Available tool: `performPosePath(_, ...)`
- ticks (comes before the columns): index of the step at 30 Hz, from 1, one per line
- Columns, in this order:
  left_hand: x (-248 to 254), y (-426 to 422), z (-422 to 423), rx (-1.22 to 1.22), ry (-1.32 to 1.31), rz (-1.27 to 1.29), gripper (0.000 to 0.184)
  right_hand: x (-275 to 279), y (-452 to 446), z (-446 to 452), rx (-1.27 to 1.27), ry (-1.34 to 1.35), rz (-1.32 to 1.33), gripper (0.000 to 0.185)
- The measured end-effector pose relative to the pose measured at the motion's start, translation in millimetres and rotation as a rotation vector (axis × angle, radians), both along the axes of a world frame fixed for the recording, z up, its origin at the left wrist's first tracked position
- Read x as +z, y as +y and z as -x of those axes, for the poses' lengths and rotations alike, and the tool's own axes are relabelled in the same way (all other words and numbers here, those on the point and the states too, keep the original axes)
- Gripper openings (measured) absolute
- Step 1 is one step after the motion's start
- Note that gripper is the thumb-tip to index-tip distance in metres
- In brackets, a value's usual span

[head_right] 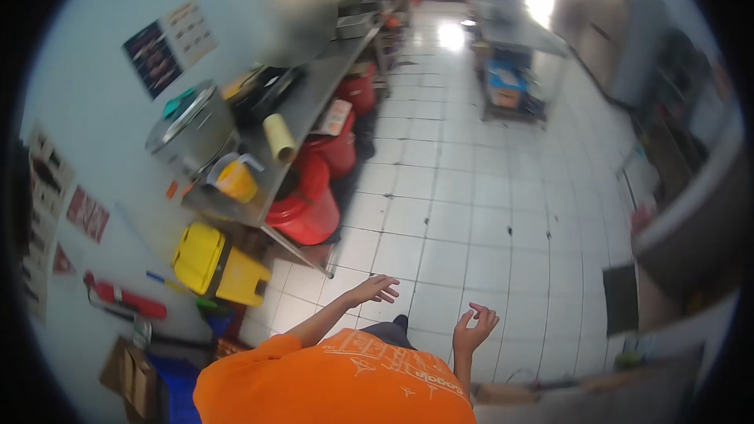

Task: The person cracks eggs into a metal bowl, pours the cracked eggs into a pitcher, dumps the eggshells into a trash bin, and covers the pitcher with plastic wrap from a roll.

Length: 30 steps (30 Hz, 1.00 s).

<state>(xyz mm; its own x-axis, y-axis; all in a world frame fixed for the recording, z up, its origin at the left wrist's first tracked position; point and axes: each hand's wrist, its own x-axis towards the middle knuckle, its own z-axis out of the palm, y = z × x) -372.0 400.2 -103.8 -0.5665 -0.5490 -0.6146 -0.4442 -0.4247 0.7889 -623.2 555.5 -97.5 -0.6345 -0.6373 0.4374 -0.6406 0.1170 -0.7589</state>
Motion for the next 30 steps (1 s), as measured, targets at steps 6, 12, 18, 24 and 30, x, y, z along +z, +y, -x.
performPosePath(6,-17,-67,-103,0.575,0.039,0.121,0.047,-26,-185,-39,0.296,-0.055,-0.134,0.013)
performPosePath(12,-21,-185,-162,1.071,0.062,0.383,0.035,-34,-357,-50,0.535,-0.053,-0.205,0.017)
performPosePath(18,-41,-315,-244,1.626,-0.174,0.724,0.026,-31,-589,-56,0.735,0.048,-0.168,0.017)
performPosePath(24,-9,-388,-287,2.123,-0.181,0.779,0.038,5,-841,-246,1.416,-0.216,0.052,0.02)
performPosePath(30,3,-449,-289,2.387,-0.402,0.98,0.053,21,-936,-520,1.58,-0.001,-0.136,0.054)
